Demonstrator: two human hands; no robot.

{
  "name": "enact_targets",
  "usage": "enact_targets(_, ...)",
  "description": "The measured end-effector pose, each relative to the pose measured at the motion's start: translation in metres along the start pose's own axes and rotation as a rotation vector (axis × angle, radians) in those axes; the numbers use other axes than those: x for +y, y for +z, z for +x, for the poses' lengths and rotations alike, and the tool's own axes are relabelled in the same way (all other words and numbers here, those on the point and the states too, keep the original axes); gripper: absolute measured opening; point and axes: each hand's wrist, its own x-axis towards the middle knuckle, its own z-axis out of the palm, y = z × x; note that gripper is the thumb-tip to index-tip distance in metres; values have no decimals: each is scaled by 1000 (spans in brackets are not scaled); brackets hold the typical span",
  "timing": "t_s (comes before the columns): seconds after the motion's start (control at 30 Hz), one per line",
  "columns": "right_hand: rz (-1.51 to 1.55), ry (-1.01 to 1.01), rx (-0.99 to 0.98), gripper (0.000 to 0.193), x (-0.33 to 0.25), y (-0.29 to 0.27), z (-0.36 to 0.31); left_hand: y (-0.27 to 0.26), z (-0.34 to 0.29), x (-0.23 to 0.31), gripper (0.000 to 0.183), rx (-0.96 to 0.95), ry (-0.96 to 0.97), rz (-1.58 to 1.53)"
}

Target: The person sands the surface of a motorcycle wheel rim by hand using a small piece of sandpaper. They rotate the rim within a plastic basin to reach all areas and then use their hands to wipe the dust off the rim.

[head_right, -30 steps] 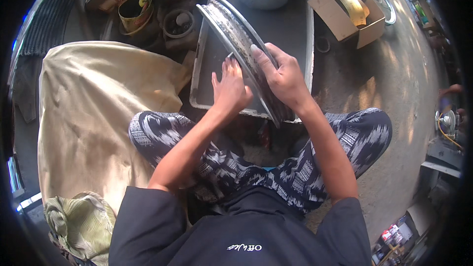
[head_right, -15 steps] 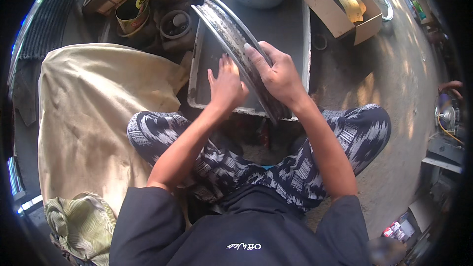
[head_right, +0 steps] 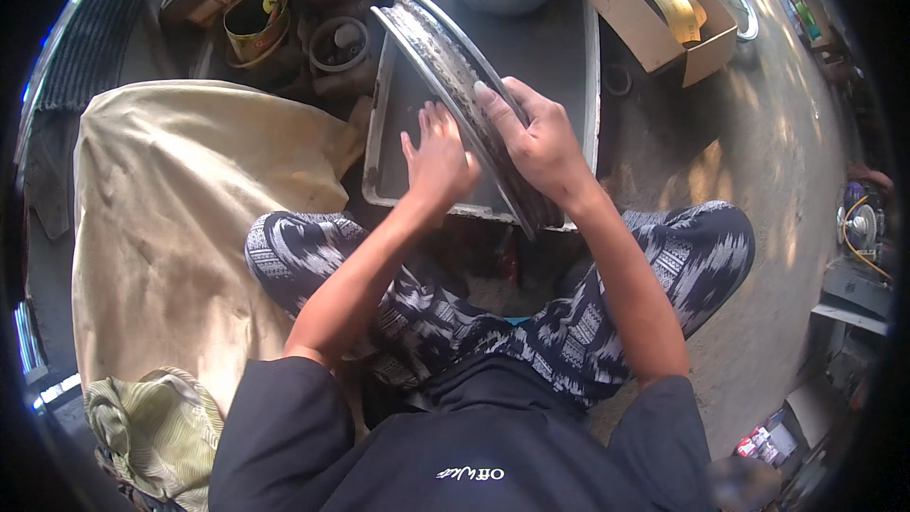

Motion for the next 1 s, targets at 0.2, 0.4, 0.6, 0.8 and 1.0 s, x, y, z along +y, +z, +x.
enact_targets(0.2,-7,29,-9,32,3,-2,4,2,0,-5,87,1,-5,-37)
enact_targets(0.4,-30,33,-16,34,-2,-4,1,0,-7,-1,89,-37,-2,-26)
enact_targets(0.6,-35,15,8,33,-2,-1,4,1,-21,4,90,-128,40,15)
enact_targets(0.8,1,26,-38,33,-3,-4,11,0,2,3,87,-41,3,-106)
enact_targets(1.0,12,23,-17,33,-2,0,5,-7,7,-3,84,-31,-67,-131)
